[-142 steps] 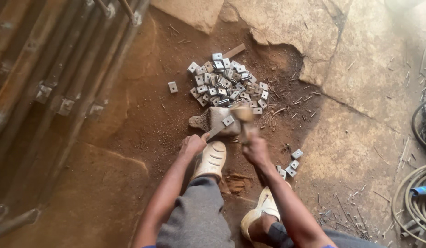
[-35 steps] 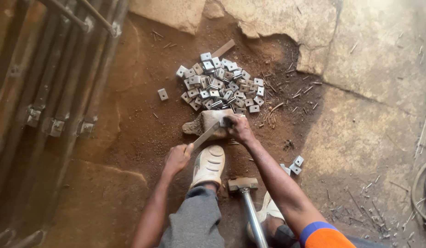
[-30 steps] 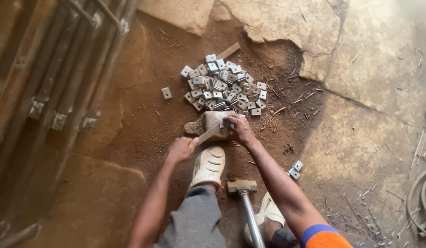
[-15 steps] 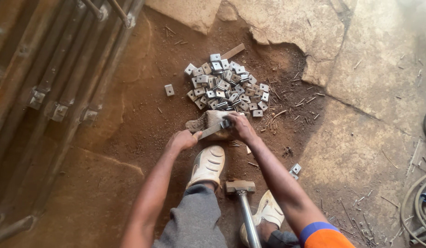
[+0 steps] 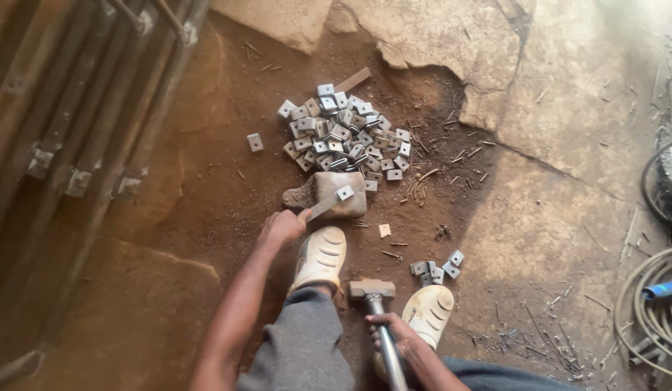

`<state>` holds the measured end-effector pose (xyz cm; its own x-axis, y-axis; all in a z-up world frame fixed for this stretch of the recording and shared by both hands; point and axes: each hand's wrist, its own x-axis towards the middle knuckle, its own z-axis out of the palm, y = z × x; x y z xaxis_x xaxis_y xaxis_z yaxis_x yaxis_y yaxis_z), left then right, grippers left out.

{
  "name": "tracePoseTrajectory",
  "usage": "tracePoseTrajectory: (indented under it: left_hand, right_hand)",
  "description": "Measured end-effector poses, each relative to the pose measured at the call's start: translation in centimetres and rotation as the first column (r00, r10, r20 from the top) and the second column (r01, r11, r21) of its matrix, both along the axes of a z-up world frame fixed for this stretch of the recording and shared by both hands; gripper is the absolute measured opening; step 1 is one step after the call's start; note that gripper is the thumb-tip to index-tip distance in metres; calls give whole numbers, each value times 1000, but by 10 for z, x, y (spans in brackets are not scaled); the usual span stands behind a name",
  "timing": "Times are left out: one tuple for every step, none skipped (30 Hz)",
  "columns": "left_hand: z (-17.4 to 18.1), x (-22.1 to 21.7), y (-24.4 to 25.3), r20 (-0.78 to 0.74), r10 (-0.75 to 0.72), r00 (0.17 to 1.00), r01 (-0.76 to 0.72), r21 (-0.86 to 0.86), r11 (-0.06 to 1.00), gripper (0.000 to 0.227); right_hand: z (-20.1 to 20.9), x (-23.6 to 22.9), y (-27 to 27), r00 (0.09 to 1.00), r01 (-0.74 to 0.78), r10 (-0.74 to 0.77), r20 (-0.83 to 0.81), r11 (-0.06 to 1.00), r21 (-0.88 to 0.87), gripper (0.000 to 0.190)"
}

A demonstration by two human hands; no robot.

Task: The person repeatedly places small metal pieces on a stone and strikes them with a hammer. The person continues this process for many pieces, creating a pile of processed metal pieces on the ground.

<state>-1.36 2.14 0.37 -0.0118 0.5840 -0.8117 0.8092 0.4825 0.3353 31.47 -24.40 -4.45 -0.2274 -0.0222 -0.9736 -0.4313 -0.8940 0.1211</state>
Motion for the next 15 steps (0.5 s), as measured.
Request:
tracePoseTrajectory:
  left_hand:
    - [-2,-2,-2,3,12,1000,-12,3,1000,74]
    - [-3,-1,-3,-4,2,1000,-2,5,1000,74]
    - [-4,-1,-4,-10,-8,1000,8,7,1000,74]
    - [-5,-2,-1,-17,-25,1000,26,12,1000,74]
    - [-6,-4,1,-14,-13,1000,14,24,1000,74]
    - [-7,-2,-2,-3,-3,1000,3,25,1000,74]
    - [-8,0,-6,7,7,1000,-7,27,1000,75]
    - [-9,2,-5,7,6,1000,-6,23,1000,75]
    - [-8,3,-4,7,5,1000,-5,18,1000,75]
    - [-8,4,-4,4,8,1000,-8,10,1000,75]
    - [-8,5,-3,3,1,1000,-1,12,1000,76]
    - [-8,5,-4,1,-2,1000,2,9,1000,76]
    - [-8,5,-4,0,-4,1000,4,7,1000,77]
    - [-7,4,-3,5,2,1000,-2,8,1000,77]
    - [-5,3,-2,9,9,1000,-9,9,1000,76]
  right_hand:
    - [3,-6,5,1000,4,-4,15,999,45,24]
    - [10,-9,15,999,5,-8,31,996,88,26]
    - [21,-13,25,999,5,-11,47,991,132,28]
    - [37,-18,34,968,-207,149,201,929,308,36]
    - [56,-20,48,888,-422,266,375,796,434,45]
    - [76,-20,64,836,-500,242,493,705,502,48]
    - [96,-21,85,774,-581,199,601,602,548,52]
    - [120,-19,107,705,-643,161,690,557,527,53]
    - [147,-14,130,629,-701,117,769,513,496,55]
    - [177,-5,153,713,-676,5,701,274,685,41]
    - [209,4,163,608,-783,-200,769,13,622,25]
    - [235,17,190,730,-684,-285,621,-293,668,16]
    - [259,28,209,805,-590,-370,463,-419,690,16]
    - [277,34,225,841,-522,-436,319,-502,690,16]
    - [287,37,238,838,-503,-499,224,-543,673,16]
